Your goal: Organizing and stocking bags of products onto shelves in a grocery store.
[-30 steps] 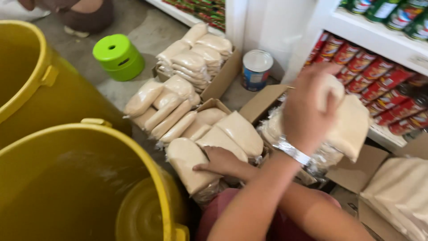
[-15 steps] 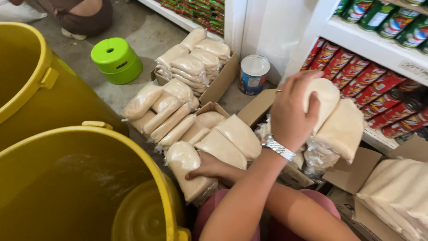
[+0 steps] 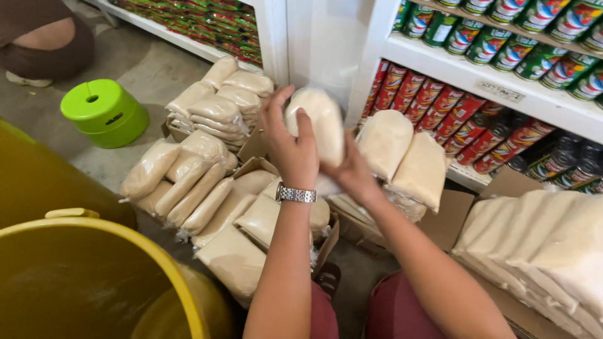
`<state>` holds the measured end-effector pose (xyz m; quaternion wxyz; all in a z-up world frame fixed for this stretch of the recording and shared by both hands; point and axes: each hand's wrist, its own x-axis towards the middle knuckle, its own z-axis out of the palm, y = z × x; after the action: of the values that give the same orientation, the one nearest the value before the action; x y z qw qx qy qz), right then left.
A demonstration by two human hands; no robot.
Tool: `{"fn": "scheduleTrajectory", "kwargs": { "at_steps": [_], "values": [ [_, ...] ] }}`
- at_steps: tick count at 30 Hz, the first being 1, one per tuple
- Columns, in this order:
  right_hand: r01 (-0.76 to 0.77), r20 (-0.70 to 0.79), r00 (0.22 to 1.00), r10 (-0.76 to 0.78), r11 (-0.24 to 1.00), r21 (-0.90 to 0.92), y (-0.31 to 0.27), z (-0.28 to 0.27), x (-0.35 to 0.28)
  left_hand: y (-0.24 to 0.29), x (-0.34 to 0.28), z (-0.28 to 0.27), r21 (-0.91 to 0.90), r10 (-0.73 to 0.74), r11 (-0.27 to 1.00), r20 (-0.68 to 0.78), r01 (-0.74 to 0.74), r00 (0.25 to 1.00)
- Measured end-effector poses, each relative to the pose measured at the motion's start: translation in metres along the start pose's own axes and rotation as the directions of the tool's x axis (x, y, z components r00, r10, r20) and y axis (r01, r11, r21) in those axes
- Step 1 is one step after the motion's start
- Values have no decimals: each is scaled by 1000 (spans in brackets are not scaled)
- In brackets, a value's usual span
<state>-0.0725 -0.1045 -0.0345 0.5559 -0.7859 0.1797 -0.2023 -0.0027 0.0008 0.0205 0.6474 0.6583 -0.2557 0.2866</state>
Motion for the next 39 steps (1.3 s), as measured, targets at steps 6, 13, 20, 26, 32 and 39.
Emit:
{"fn": "scheduleTrajectory", "kwargs": {
  "at_steps": [6,13,20,26,32,39],
  "values": [
    [212,-327,934,-146,961,177,-6,-50,-12,-11,-34,43,-57,-162,980,333,191,929],
    [257,-448,893,44,768,587,6,-95,-7,-4,-51,67,-115,-232,922,601,370,765],
    [172,-402,912,87,807,565,26,-132,-11,-18,-75,90,-142,-166,912,731,386,662],
    [105,-501,858,117,913,394,62,-164,-17,-21,-93,108,-181,-49,932,794,314,606],
    [-12,-437,871,223,900,436,75,-176,-18,-4,-90,104,-16,-245,902,803,431,543],
    [-80,-406,904,132,987,142,105,-175,-8,-8,-89,99,64,-295,909,798,412,526]
  ]
}}
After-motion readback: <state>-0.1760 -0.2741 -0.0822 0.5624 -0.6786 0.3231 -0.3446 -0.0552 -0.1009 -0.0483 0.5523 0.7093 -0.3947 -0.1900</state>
